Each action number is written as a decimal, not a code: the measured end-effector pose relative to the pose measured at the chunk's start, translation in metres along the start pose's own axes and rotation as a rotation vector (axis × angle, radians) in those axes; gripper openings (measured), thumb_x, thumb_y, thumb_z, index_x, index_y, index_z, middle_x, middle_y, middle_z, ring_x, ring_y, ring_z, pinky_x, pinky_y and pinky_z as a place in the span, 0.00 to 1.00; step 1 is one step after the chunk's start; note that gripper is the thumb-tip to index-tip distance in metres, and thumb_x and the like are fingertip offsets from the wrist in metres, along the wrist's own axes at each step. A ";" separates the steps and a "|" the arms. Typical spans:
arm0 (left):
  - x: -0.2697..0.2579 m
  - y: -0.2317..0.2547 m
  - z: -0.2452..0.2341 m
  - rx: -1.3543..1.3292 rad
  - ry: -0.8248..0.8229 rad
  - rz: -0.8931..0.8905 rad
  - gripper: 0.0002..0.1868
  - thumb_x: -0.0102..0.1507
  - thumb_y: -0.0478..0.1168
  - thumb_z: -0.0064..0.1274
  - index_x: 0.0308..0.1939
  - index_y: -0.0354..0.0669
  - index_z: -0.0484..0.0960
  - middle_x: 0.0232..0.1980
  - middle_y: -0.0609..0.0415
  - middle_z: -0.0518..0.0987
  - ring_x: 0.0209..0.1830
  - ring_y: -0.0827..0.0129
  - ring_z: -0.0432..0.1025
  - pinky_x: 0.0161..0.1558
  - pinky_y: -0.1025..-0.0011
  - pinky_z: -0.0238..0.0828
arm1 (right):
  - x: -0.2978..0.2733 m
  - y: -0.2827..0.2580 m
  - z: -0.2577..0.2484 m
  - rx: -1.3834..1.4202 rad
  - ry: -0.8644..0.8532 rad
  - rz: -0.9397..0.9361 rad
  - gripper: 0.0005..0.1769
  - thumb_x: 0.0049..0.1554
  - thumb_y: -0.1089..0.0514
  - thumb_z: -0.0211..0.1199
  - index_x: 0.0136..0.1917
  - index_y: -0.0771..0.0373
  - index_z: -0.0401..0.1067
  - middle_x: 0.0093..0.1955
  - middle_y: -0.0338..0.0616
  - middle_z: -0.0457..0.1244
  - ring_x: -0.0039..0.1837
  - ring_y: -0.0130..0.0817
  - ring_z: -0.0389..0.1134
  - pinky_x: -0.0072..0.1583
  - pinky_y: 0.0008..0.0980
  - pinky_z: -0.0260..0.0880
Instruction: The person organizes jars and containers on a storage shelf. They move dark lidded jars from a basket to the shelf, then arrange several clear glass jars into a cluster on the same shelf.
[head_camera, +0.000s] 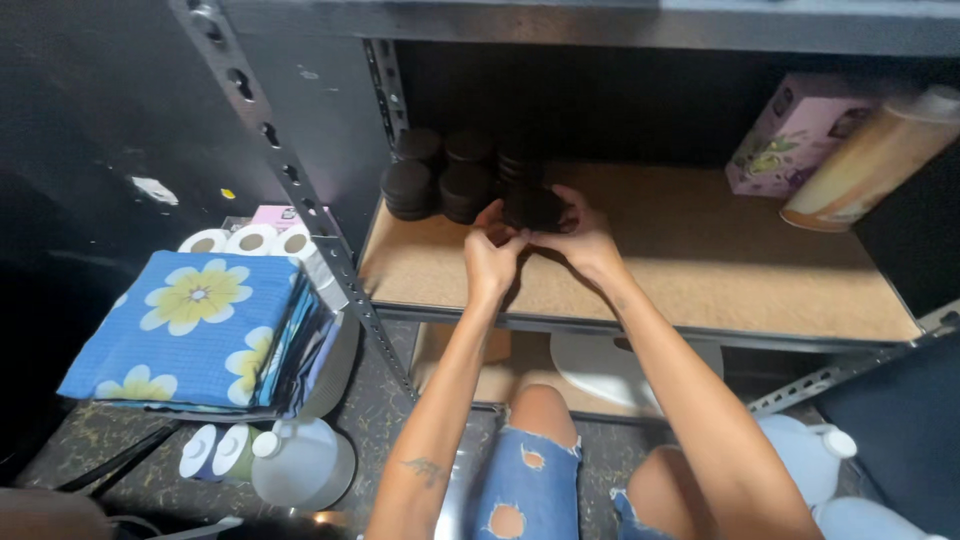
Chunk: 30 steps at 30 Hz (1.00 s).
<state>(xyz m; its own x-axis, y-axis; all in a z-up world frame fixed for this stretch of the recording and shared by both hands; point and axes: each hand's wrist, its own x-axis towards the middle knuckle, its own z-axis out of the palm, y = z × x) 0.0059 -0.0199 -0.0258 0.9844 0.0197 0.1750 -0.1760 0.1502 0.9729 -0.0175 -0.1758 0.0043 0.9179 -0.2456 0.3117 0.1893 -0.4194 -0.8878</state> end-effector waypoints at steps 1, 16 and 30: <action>0.001 0.002 0.002 -0.003 0.008 0.006 0.39 0.55 0.31 0.66 0.70 0.39 0.71 0.63 0.40 0.73 0.54 0.52 0.78 0.58 0.63 0.80 | 0.008 0.012 0.011 0.000 -0.006 -0.009 0.52 0.36 0.52 0.87 0.72 0.56 0.69 0.46 0.44 0.67 0.44 0.30 0.69 0.48 0.25 0.75; -0.024 0.053 0.005 0.202 0.003 -0.125 0.34 0.62 0.36 0.52 0.74 0.48 0.66 0.66 0.35 0.75 0.64 0.52 0.73 0.65 0.59 0.73 | 0.030 0.021 0.038 -0.194 -0.082 0.062 0.53 0.45 0.36 0.79 0.78 0.49 0.62 0.70 0.60 0.63 0.68 0.56 0.68 0.66 0.49 0.71; -0.011 0.027 0.014 0.463 -0.073 0.097 0.33 0.69 0.41 0.39 0.75 0.24 0.57 0.72 0.24 0.65 0.76 0.38 0.58 0.76 0.51 0.52 | 0.029 0.005 0.035 -0.329 -0.154 0.137 0.49 0.55 0.41 0.69 0.82 0.53 0.51 0.74 0.62 0.59 0.72 0.57 0.64 0.70 0.50 0.68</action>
<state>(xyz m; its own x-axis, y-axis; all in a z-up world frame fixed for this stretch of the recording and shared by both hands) -0.0098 -0.0303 0.0002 0.9632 -0.0596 0.2622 -0.2677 -0.3052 0.9139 0.0219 -0.1547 -0.0028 0.9732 -0.1953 0.1215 -0.0376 -0.6561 -0.7537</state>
